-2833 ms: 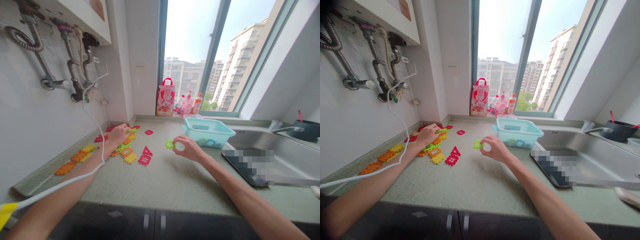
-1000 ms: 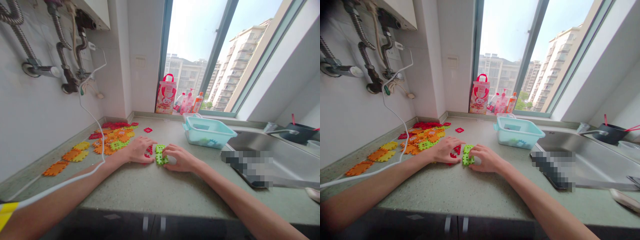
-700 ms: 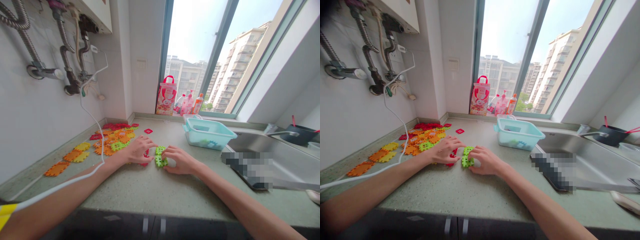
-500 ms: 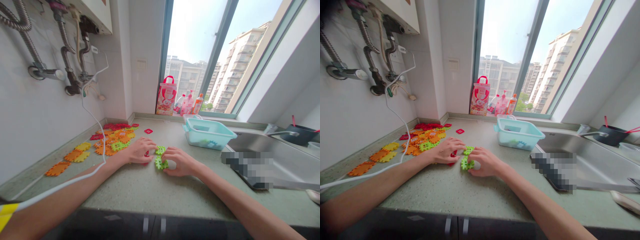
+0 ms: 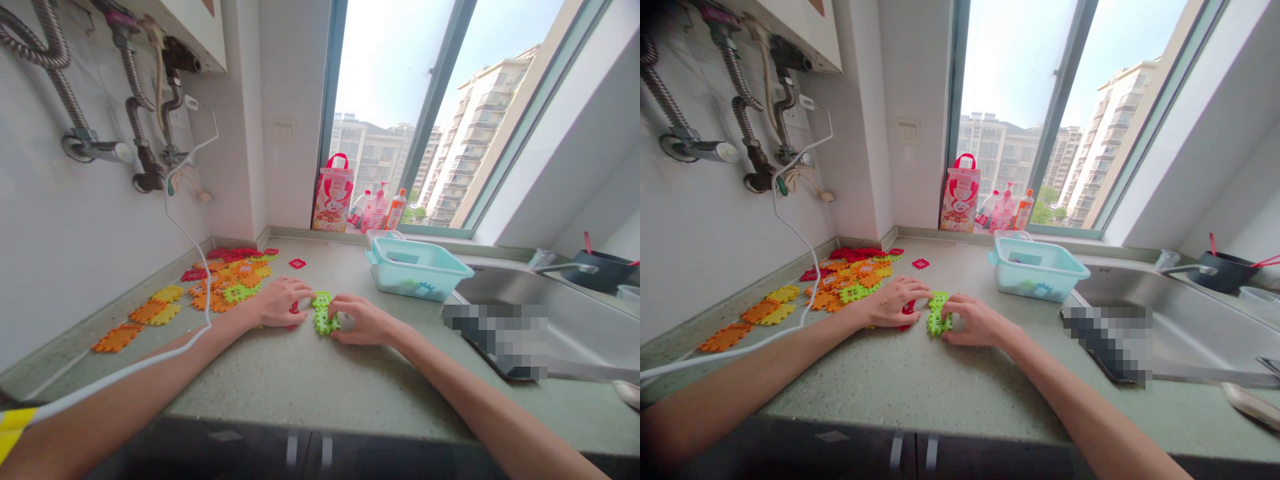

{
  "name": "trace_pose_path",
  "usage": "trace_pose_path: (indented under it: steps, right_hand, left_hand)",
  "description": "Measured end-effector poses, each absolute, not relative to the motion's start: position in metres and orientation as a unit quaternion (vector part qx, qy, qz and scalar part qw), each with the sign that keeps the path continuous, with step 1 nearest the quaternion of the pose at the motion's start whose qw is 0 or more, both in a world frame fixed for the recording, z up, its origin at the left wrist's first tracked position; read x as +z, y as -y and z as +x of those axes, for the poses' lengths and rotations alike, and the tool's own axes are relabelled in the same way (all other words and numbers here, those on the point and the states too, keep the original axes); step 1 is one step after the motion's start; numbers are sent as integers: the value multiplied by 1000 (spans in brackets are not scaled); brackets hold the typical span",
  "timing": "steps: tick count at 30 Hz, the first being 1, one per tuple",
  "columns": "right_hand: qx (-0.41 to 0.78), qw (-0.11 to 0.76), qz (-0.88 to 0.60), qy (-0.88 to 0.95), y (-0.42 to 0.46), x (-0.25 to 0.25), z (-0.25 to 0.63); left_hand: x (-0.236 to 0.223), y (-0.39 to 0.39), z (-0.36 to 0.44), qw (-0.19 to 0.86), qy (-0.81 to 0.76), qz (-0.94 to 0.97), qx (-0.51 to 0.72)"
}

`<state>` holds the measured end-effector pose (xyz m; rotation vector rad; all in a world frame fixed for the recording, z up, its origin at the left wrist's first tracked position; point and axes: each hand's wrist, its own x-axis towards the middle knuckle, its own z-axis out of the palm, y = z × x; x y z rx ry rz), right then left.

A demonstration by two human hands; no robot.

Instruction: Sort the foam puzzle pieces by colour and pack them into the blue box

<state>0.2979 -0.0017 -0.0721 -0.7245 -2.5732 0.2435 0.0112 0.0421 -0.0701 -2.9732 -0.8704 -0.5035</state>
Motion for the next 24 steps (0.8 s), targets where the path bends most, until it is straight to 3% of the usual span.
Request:
trace_pose_path:
  steps: [15,24]
  right_hand:
    - [112,174,-329,921,6,-58,321]
    - [39,320,-384,865,-13,-73,324]
  left_hand:
    - [-68,-40,11,-31,254,-955,-153]
    - [-67,-40,11,-36,230,-960,-153]
